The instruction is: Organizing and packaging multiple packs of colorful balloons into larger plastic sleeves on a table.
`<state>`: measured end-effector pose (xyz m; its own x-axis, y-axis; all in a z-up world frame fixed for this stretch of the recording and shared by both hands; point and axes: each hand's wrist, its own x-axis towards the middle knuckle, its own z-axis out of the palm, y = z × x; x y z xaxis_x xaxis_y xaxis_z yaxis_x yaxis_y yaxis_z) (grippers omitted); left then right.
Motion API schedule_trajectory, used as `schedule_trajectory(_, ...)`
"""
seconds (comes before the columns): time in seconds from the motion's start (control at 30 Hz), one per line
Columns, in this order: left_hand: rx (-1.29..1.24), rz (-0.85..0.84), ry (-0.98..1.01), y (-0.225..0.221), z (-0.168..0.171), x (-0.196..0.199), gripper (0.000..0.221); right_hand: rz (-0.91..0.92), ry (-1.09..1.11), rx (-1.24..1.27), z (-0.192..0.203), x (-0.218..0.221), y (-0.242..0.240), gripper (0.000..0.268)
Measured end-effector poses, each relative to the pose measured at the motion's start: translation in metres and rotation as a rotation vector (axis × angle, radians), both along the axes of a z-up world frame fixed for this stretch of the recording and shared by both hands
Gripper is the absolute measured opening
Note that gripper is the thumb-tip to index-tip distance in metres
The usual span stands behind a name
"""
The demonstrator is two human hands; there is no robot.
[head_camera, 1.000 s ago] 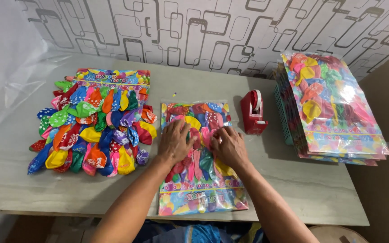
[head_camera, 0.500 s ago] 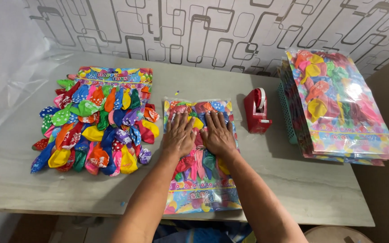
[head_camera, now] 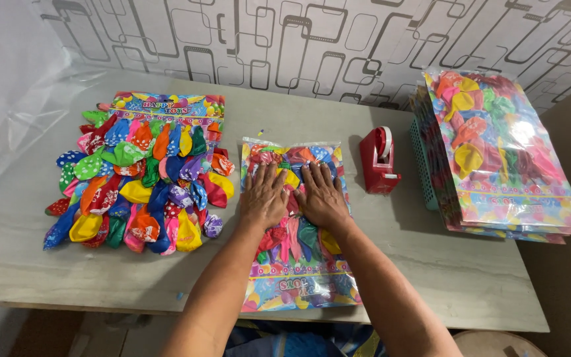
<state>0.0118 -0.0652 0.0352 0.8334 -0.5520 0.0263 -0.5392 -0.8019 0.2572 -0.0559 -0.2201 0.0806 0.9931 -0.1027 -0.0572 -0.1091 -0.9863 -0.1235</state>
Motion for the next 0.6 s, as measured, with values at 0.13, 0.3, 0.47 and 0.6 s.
schedule_trajectory(0.13,0.014,0.001,-0.045,0.000,0.001,-0.001,0.062,0.060,0.021,0.003,0.011,-0.027,0.010,0.076)
schedule_trajectory(0.3,0.027,0.003,-0.051,0.000,0.002,-0.003,0.061,0.072,0.052,0.006,0.014,-0.052,0.022,0.080)
schedule_trajectory(0.47,0.005,-0.019,-0.018,0.001,-0.002,-0.004,0.061,0.050,0.051,0.002,0.007,-0.039,0.015,0.077)
schedule_trajectory(0.6,0.019,-0.080,0.017,0.004,0.002,-0.017,0.062,0.013,0.049,-0.026,0.003,-0.018,0.007,0.074)
